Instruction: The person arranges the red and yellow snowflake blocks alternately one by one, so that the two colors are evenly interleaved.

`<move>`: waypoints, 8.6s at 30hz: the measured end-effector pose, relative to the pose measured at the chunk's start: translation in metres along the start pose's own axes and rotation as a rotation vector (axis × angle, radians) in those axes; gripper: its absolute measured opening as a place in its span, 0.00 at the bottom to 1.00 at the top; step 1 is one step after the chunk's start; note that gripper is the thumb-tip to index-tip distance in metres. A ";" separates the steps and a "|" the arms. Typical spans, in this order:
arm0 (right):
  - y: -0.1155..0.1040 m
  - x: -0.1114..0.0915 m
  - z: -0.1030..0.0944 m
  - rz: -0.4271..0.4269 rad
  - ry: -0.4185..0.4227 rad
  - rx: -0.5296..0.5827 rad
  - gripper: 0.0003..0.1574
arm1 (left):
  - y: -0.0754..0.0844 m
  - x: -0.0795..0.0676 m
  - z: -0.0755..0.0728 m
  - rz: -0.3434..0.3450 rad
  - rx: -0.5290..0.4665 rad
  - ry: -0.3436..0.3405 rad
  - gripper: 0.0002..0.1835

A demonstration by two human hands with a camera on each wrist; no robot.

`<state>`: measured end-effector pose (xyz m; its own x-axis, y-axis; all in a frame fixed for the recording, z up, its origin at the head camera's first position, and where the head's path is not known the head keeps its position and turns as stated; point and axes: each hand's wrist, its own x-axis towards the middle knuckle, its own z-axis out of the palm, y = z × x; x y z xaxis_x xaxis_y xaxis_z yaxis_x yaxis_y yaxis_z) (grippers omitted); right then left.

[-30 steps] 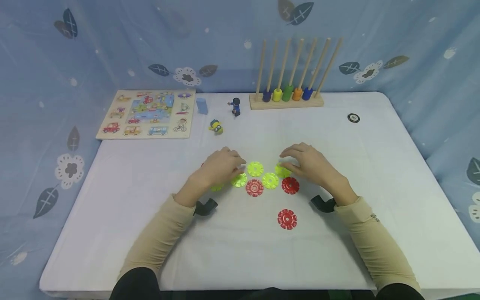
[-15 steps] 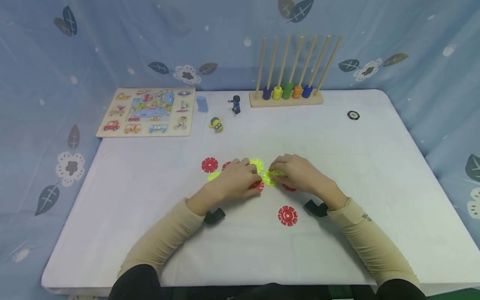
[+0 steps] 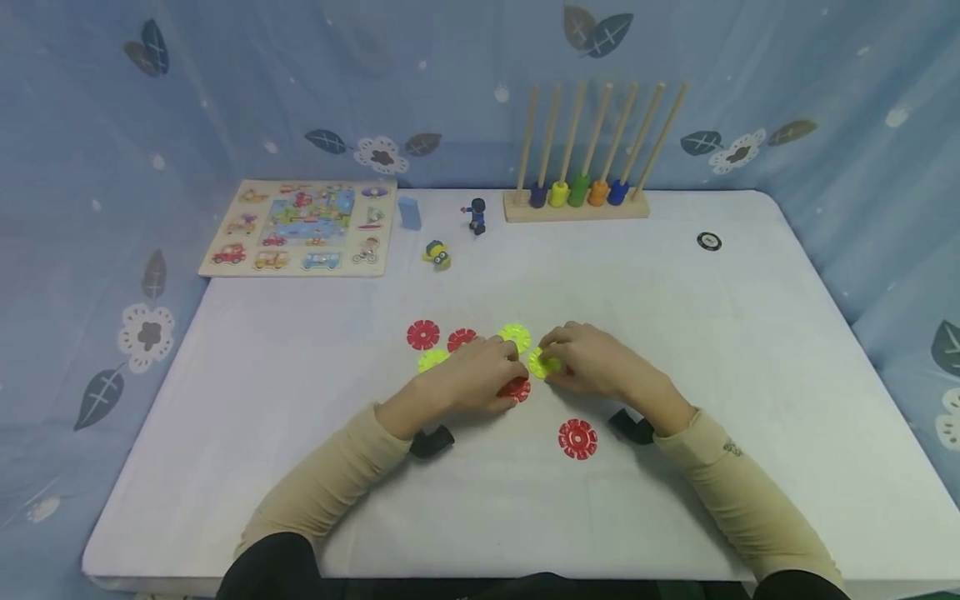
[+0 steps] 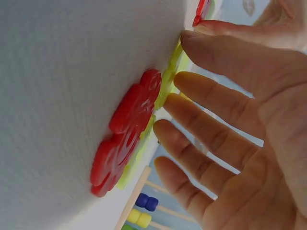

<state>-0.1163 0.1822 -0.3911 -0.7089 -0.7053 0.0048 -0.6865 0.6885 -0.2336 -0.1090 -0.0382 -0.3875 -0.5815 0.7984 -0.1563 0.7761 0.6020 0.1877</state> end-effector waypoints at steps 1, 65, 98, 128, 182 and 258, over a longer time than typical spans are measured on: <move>0.000 0.000 0.001 0.000 0.004 0.007 0.15 | 0.001 0.000 0.000 -0.001 -0.037 -0.013 0.22; 0.056 0.130 -0.033 0.231 -0.306 0.119 0.33 | -0.112 0.036 -0.037 -0.325 -0.114 0.026 0.19; 0.067 0.100 -0.038 0.121 -0.164 0.119 0.23 | -0.098 0.023 -0.034 -0.407 -0.053 0.016 0.13; 0.012 -0.023 -0.020 0.102 -0.211 0.002 0.19 | -0.098 0.025 -0.037 -0.408 -0.017 -0.016 0.15; 0.058 0.106 -0.027 0.154 -0.234 0.043 0.43 | -0.100 0.025 -0.034 -0.420 -0.015 -0.018 0.16; 0.045 0.006 -0.024 0.119 -0.217 0.016 0.30 | -0.096 0.025 -0.036 -0.425 0.013 -0.034 0.16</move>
<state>-0.1552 0.2135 -0.3785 -0.7325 -0.6400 -0.2321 -0.5961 0.7676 -0.2354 -0.2065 -0.0752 -0.3749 -0.8424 0.4779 -0.2488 0.4719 0.8773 0.0873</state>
